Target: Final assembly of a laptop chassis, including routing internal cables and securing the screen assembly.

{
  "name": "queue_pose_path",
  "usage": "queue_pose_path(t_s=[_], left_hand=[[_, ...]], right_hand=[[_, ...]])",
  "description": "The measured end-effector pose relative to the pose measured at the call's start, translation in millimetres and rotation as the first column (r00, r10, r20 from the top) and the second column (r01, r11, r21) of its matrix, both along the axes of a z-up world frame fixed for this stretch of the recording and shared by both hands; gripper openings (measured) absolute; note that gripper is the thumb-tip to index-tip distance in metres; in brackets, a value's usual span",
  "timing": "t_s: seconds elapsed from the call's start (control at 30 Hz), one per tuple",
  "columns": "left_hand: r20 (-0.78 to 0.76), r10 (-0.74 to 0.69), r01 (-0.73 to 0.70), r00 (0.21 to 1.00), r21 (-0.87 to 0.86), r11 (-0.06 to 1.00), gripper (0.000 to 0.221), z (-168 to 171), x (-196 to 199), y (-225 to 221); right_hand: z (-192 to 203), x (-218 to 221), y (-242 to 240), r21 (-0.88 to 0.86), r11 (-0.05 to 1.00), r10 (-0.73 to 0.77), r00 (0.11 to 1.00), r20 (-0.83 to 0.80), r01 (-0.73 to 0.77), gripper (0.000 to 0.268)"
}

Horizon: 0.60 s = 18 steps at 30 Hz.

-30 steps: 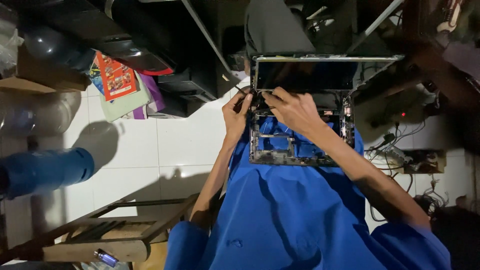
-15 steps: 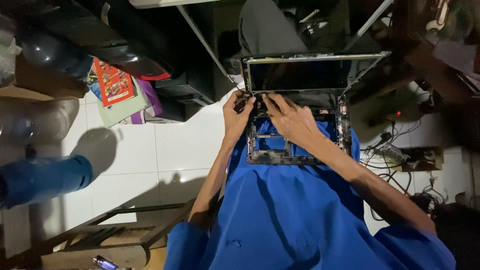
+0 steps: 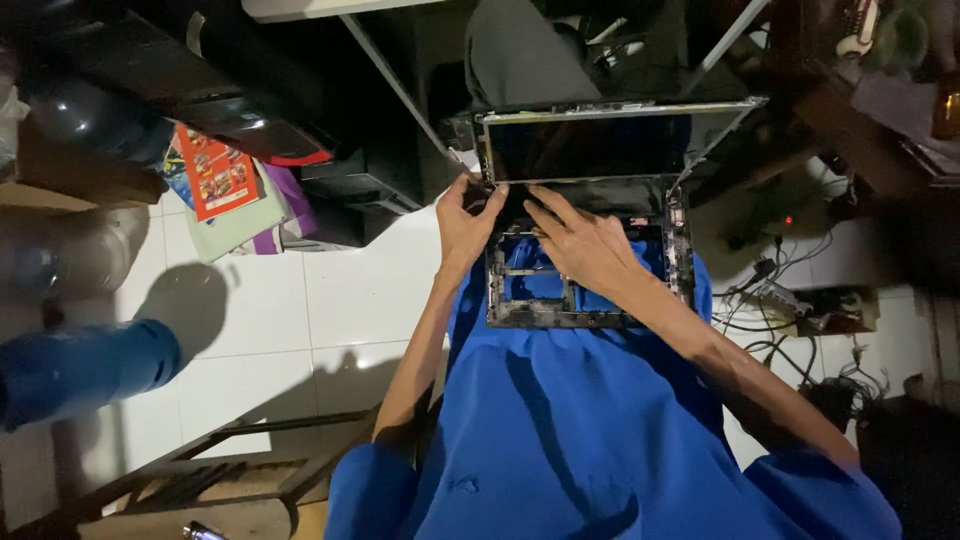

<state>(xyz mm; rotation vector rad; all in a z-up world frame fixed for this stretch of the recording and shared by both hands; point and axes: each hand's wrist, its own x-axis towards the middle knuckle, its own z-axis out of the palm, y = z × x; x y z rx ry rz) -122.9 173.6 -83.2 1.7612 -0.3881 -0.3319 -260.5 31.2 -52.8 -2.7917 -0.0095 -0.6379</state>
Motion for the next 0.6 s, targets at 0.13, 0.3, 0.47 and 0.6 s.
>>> queue_pose_path(t_s=[0.13, 0.3, 0.47, 0.6], left_hand=[[0.026, -0.007, 0.007, 1.0, 0.013, 1.0, 0.034, 28.3, -6.2, -0.6], [0.003, -0.027, 0.027, 1.0, -0.072, 0.997, 0.018, 33.3, -9.7, -1.5], [0.059, -0.051, 0.054, 0.997, -0.053, 0.997, 0.017, 2.7, 0.4, 3.3], [0.07, -0.062, 0.066, 0.996, -0.054, 0.996, 0.019, -29.7, 12.0, 6.7]], right_hand=[[10.6, -16.2, -14.5, -0.198, 0.974, -0.106, 0.994, 0.027, 0.11, 0.032], [4.7, -34.9, -23.0, -0.253, 0.949, -0.229, 0.964, -0.135, 0.19, 0.044], [6.7, -32.4, -24.7, -0.248, 0.952, -0.214, 0.969, -0.128, 0.177, 0.045], [15.6, -30.3, -25.0, -0.29, 0.944, -0.197, 0.974, -0.109, 0.158, 0.045]])
